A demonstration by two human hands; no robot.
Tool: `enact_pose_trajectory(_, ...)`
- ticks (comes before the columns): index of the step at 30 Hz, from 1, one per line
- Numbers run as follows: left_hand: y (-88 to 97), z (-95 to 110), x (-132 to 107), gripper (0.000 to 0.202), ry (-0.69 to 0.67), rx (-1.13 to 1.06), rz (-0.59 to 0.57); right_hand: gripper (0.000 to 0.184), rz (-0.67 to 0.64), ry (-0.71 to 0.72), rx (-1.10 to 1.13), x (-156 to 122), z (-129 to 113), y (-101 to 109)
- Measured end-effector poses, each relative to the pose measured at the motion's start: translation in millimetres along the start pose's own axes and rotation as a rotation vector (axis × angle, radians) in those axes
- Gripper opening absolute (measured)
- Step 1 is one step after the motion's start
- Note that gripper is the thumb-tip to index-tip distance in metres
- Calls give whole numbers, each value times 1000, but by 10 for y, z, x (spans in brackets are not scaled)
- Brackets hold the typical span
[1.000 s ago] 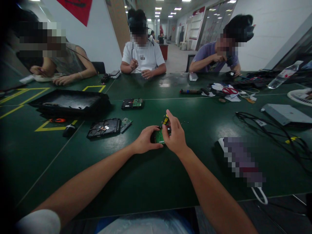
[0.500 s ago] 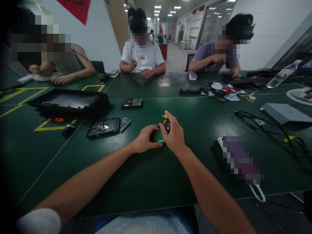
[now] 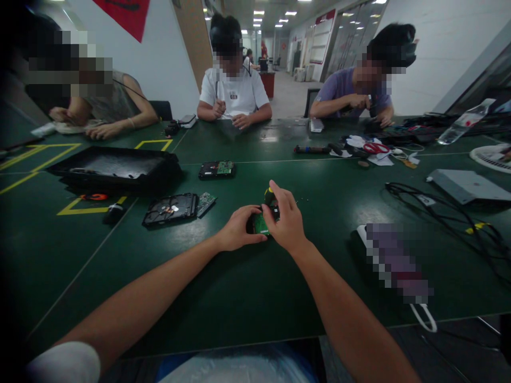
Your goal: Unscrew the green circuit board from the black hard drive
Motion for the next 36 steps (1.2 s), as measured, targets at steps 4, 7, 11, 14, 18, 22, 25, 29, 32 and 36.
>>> enact_pose_trajectory(4,8,13,-3,77,-2,5,-8,72,1,-8,5,-5,-1,-9)
enact_pose_trajectory(7,11,18,0,77,4,6,-15,70,16,9,-17,-4,-4,-10)
enact_pose_trajectory(11,8,16,2,77,4,6,-9,69,-7,9,7,0,-19,-11)
enact_pose_trajectory(14,0,8,2,76,-1,2,-10,69,4,-10,17,-3,-22,-22)
enact_pose_trajectory(18,-14,-3,6,76,-2,10,-5,67,47,-14,-6,-9,-16,-34)
enact_pose_trajectory(22,-20,-6,8,76,1,23,-5,65,32,-2,16,-10,-14,-39)
enact_pose_trajectory(25,-19,-6,8,76,-12,21,0,66,22,-15,54,-13,-6,-47)
enact_pose_trajectory(29,-17,-7,10,75,-16,20,-1,68,49,-9,30,-14,0,-39)
enact_pose_trajectory(32,-13,0,8,76,-7,19,-5,68,23,14,17,-9,-5,-26)
enact_pose_trajectory(36,-12,8,4,76,-6,17,3,71,-23,1,62,-4,6,-33)
Point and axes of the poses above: each hand's wrist, its own x-axis towards the middle knuckle, its own y-axis out of the back of the hand, z = x × y, the point moved 1 cm from there along x, towards the middle knuckle, and after that the axes turned 11 degrees about -z, right-handed, at the moved point
